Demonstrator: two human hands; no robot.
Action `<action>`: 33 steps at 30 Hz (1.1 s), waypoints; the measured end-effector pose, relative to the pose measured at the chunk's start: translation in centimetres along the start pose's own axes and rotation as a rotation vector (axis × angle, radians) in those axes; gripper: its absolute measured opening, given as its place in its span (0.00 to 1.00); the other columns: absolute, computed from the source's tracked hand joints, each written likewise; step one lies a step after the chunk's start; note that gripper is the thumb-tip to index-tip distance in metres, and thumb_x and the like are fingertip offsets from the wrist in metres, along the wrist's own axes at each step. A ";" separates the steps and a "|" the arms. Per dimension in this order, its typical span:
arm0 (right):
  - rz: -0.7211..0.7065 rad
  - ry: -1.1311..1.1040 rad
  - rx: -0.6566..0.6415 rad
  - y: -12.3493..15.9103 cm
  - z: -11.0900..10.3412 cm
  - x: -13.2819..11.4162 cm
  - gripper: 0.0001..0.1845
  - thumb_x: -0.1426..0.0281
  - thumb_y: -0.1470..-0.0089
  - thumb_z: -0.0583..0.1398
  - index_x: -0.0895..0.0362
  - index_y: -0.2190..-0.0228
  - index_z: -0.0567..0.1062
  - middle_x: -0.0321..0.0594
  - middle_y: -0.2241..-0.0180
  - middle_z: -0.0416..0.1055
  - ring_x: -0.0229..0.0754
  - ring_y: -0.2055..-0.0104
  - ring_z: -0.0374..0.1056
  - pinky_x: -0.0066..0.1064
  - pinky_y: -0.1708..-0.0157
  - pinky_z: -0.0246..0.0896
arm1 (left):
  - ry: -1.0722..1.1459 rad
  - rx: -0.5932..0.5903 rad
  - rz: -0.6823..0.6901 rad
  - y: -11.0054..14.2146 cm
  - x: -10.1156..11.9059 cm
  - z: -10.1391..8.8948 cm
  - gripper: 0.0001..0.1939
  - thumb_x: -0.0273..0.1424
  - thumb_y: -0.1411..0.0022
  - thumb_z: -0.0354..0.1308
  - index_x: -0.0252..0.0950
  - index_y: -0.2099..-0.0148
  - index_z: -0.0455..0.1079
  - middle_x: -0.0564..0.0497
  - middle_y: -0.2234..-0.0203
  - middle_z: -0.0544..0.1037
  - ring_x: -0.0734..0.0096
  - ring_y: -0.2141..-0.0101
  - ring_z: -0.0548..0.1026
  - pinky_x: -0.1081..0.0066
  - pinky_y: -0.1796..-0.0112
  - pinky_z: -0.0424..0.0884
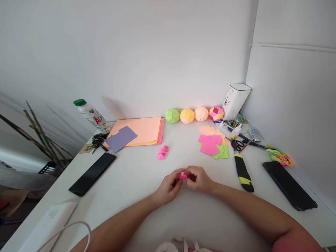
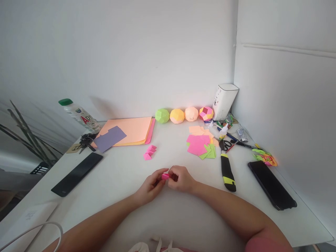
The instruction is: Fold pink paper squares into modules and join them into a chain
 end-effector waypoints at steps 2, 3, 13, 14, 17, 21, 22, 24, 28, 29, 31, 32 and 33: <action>0.016 -0.019 0.016 0.0 -0.3 0.0 0.05 0.77 0.60 0.56 0.57 0.79 0.64 0.31 0.79 0.59 0.32 0.79 0.53 0.24 0.80 0.51 | 0.039 0.006 -0.032 0.0 -0.2 -0.1 0.17 0.33 0.36 0.46 0.37 0.45 0.58 0.57 0.77 0.60 0.74 0.77 0.58 0.73 0.73 0.59; 0.023 -0.026 0.024 0.0 -0.4 0.0 0.05 0.77 0.60 0.56 0.57 0.79 0.64 0.31 0.79 0.59 0.32 0.79 0.53 0.25 0.80 0.51 | 0.060 0.006 -0.042 0.0 -0.3 -0.1 0.17 0.33 0.36 0.46 0.37 0.45 0.58 0.56 0.77 0.61 0.73 0.76 0.59 0.72 0.72 0.60; 0.054 -0.087 0.013 -0.2 -0.3 0.3 0.03 0.77 0.60 0.55 0.58 0.79 0.65 0.31 0.80 0.58 0.32 0.80 0.52 0.24 0.81 0.49 | 0.164 0.036 -0.096 -0.1 -0.1 -0.4 0.18 0.35 0.38 0.49 0.37 0.47 0.59 0.56 0.76 0.61 0.73 0.74 0.60 0.71 0.71 0.61; 0.052 -0.087 0.013 -0.2 -0.3 0.3 0.03 0.77 0.59 0.54 0.58 0.79 0.65 0.31 0.80 0.58 0.32 0.80 0.52 0.24 0.81 0.49 | 0.165 0.035 -0.096 0.0 -0.1 -0.4 0.18 0.35 0.38 0.49 0.37 0.47 0.59 0.56 0.76 0.60 0.73 0.74 0.60 0.71 0.70 0.61; 0.069 -0.097 0.002 -0.2 -0.3 0.2 0.03 0.77 0.59 0.53 0.58 0.78 0.65 0.31 0.81 0.59 0.32 0.80 0.53 0.24 0.81 0.50 | 0.137 0.052 -0.116 0.0 -0.3 -0.6 0.17 0.35 0.38 0.49 0.37 0.47 0.60 0.58 0.77 0.57 0.74 0.76 0.57 0.73 0.72 0.58; 0.067 -0.230 -0.067 0.0 -0.1 -0.2 0.06 0.76 0.56 0.53 0.57 0.71 0.65 0.31 0.79 0.60 0.33 0.79 0.57 0.24 0.79 0.53 | 0.087 0.054 -0.113 0.0 -0.3 -0.7 0.17 0.36 0.38 0.48 0.38 0.47 0.59 0.59 0.78 0.54 0.75 0.77 0.55 0.74 0.74 0.56; 0.055 -0.266 -0.087 0.0 0.0 -0.4 0.07 0.75 0.55 0.53 0.57 0.69 0.65 0.31 0.79 0.61 0.33 0.79 0.57 0.25 0.79 0.54 | 0.079 0.049 -0.101 0.0 -0.2 -0.6 0.17 0.36 0.37 0.48 0.38 0.47 0.59 0.59 0.79 0.54 0.75 0.77 0.55 0.74 0.74 0.56; 0.043 -0.275 -0.098 0.0 0.0 -0.6 0.04 0.73 0.52 0.54 0.57 0.70 0.65 0.31 0.79 0.61 0.33 0.79 0.57 0.25 0.79 0.53 | 0.065 0.044 -0.068 0.0 -0.1 -0.5 0.17 0.36 0.37 0.48 0.38 0.47 0.58 0.60 0.79 0.54 0.76 0.78 0.55 0.74 0.74 0.56; 0.088 -0.177 -0.060 -0.1 -0.1 -0.1 0.08 0.68 0.47 0.56 0.59 0.75 0.67 0.31 0.83 0.61 0.32 0.82 0.54 0.24 0.81 0.50 | 0.067 0.063 -0.020 -0.1 0.0 -0.5 0.18 0.35 0.37 0.49 0.38 0.45 0.57 0.59 0.78 0.55 0.76 0.77 0.57 0.74 0.74 0.58; 0.101 -0.176 -0.063 -0.1 0.0 0.1 0.09 0.67 0.46 0.56 0.59 0.75 0.68 0.31 0.83 0.61 0.32 0.82 0.54 0.24 0.81 0.50 | 0.074 0.077 -0.017 -0.2 0.0 -0.6 0.19 0.35 0.38 0.50 0.39 0.45 0.57 0.58 0.76 0.58 0.76 0.76 0.59 0.74 0.74 0.60; 0.116 -0.195 -0.079 -0.1 0.1 0.4 0.11 0.66 0.44 0.55 0.59 0.74 0.69 0.32 0.83 0.63 0.32 0.82 0.56 0.24 0.81 0.51 | 0.081 0.102 -0.014 -0.4 0.2 -0.8 0.18 0.35 0.39 0.52 0.39 0.47 0.59 0.53 0.70 0.63 0.74 0.72 0.63 0.74 0.73 0.62; 0.121 -0.206 -0.082 0.0 0.1 0.5 0.12 0.65 0.44 0.55 0.59 0.74 0.69 0.32 0.83 0.63 0.33 0.82 0.56 0.24 0.81 0.52 | 0.078 0.107 -0.015 -0.4 0.3 -0.9 0.16 0.36 0.40 0.53 0.39 0.50 0.62 0.50 0.66 0.65 0.72 0.70 0.64 0.73 0.73 0.64; 0.125 -0.216 -0.079 0.0 0.0 0.6 0.12 0.64 0.43 0.54 0.59 0.73 0.70 0.32 0.83 0.63 0.33 0.81 0.57 0.25 0.81 0.52 | 0.077 0.107 -0.022 -0.5 0.4 -1.0 0.13 0.36 0.40 0.54 0.38 0.54 0.65 0.48 0.64 0.66 0.71 0.68 0.65 0.73 0.72 0.64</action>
Point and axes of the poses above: each hand's wrist, its own y-axis away from the middle knuckle, its own z-axis out of the palm, x = y × z, the point moved 8 cm from there along -y, towards the middle knuckle
